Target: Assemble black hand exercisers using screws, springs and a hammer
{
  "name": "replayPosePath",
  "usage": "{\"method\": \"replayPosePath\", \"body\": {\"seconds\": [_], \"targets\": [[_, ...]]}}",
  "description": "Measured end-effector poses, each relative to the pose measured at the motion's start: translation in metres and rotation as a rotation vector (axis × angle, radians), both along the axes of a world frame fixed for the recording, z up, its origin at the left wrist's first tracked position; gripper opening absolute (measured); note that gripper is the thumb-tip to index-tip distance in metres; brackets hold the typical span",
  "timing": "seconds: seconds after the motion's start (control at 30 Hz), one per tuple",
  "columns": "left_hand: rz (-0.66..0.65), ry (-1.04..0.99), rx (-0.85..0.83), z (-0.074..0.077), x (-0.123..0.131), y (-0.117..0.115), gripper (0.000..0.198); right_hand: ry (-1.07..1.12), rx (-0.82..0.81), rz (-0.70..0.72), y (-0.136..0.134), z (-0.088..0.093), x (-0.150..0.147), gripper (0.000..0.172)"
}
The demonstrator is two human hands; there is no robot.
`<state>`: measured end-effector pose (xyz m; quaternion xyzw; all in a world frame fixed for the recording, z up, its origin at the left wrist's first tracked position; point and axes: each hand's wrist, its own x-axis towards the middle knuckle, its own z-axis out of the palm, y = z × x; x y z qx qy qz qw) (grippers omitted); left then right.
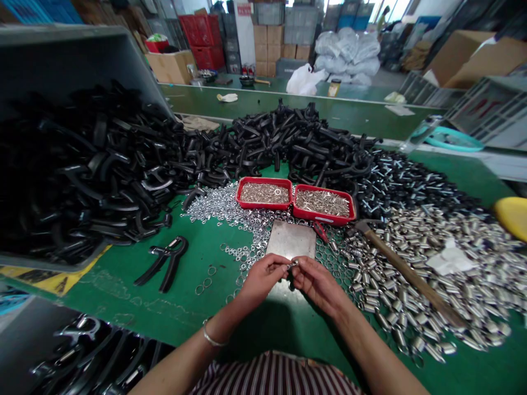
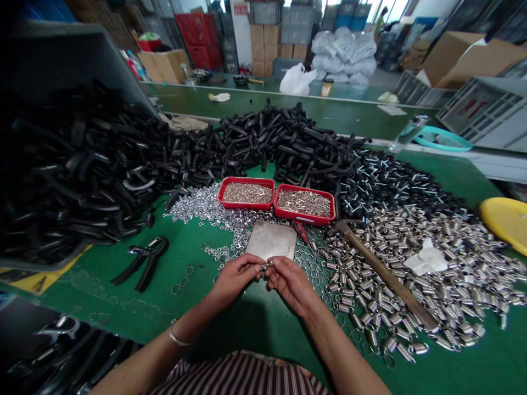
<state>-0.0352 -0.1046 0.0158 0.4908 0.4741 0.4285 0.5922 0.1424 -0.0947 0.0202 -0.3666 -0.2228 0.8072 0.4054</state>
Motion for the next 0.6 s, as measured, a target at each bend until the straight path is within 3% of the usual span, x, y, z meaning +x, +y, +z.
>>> {"method": "replayPosePath", "body": {"seconds": [0.3,0.6], "targets": [[-0.026,0.498,0.457,0.0033,-0.0076,-0.0050,0.019,-0.324,0.296,-0.033,0.0004,-0.0037,0.0003,0.029],[-0.114,0.496,0.410,0.0067,-0.0065,-0.0033,0.018,-0.264,0.267,-0.050,-0.0034,-0.0080,0.0080,0.030]]}}
